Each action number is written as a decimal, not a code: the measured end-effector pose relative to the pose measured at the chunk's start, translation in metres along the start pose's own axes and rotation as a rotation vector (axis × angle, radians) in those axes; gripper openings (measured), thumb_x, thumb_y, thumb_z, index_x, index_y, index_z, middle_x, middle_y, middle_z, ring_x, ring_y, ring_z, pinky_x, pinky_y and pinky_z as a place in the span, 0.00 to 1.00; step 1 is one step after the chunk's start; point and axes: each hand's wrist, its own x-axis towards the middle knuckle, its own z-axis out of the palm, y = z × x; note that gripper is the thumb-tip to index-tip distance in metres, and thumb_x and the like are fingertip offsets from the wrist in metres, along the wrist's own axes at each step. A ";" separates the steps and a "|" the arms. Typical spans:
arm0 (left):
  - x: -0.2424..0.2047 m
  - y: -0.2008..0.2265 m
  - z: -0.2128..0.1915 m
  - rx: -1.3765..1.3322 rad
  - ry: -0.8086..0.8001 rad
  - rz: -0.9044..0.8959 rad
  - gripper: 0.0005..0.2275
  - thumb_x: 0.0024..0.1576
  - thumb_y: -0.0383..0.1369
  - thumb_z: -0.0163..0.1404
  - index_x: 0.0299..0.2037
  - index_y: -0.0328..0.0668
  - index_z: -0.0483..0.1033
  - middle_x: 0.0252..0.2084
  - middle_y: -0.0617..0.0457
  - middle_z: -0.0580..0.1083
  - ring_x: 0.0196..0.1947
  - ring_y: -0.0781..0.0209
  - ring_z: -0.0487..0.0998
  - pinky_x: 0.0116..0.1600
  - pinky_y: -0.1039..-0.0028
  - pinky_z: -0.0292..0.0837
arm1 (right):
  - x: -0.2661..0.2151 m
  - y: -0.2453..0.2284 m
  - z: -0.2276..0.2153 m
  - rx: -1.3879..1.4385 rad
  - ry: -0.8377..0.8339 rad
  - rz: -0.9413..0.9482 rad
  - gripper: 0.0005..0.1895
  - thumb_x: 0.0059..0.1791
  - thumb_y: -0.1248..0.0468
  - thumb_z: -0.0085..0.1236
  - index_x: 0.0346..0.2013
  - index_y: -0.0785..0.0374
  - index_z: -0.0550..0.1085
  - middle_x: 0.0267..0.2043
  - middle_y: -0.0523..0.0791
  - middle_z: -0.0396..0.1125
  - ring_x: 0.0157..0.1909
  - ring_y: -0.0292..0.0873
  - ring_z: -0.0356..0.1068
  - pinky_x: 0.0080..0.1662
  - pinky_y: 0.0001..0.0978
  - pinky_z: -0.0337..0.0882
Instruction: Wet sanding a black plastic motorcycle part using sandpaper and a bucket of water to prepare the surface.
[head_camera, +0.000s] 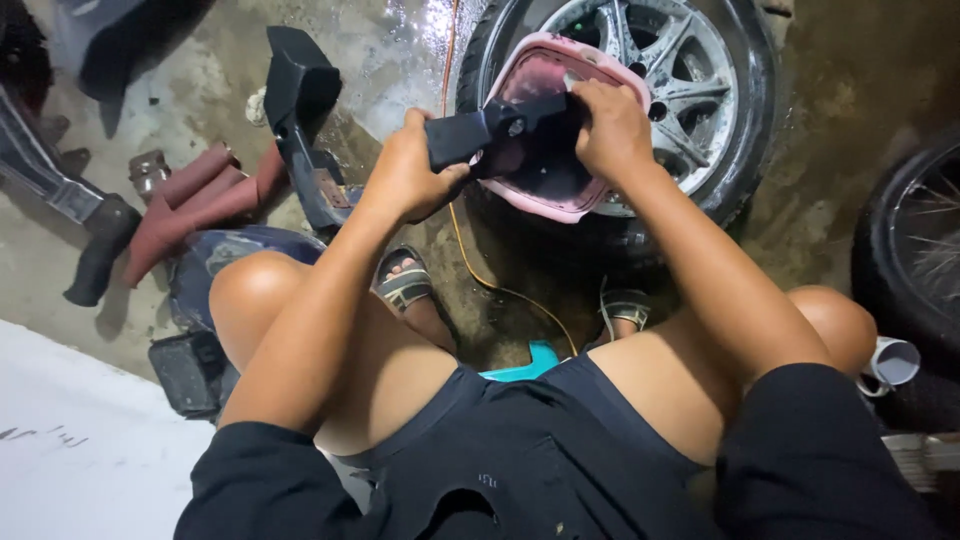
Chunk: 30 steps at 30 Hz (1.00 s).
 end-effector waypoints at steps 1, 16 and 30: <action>-0.004 0.002 -0.004 0.007 0.002 0.001 0.29 0.54 0.41 0.62 0.59 0.39 0.59 0.51 0.36 0.73 0.47 0.39 0.76 0.47 0.55 0.72 | -0.001 0.003 0.003 0.006 0.005 0.000 0.32 0.42 0.78 0.53 0.60 0.60 0.73 0.54 0.47 0.72 0.47 0.60 0.65 0.42 0.57 0.73; 0.004 0.066 0.009 0.549 0.300 0.234 0.46 0.59 0.57 0.63 0.75 0.37 0.47 0.26 0.43 0.77 0.25 0.40 0.79 0.27 0.54 0.71 | -0.006 0.001 0.028 0.231 -0.064 0.253 0.37 0.38 0.77 0.44 0.63 0.63 0.72 0.58 0.57 0.71 0.60 0.61 0.68 0.61 0.44 0.66; -0.019 0.039 0.018 0.608 0.393 0.312 0.27 0.58 0.47 0.58 0.66 0.53 0.66 0.23 0.44 0.76 0.20 0.37 0.78 0.24 0.51 0.72 | -0.002 0.018 0.056 -0.079 -0.216 0.032 0.44 0.37 0.75 0.57 0.69 0.69 0.59 0.49 0.64 0.71 0.48 0.71 0.71 0.48 0.61 0.72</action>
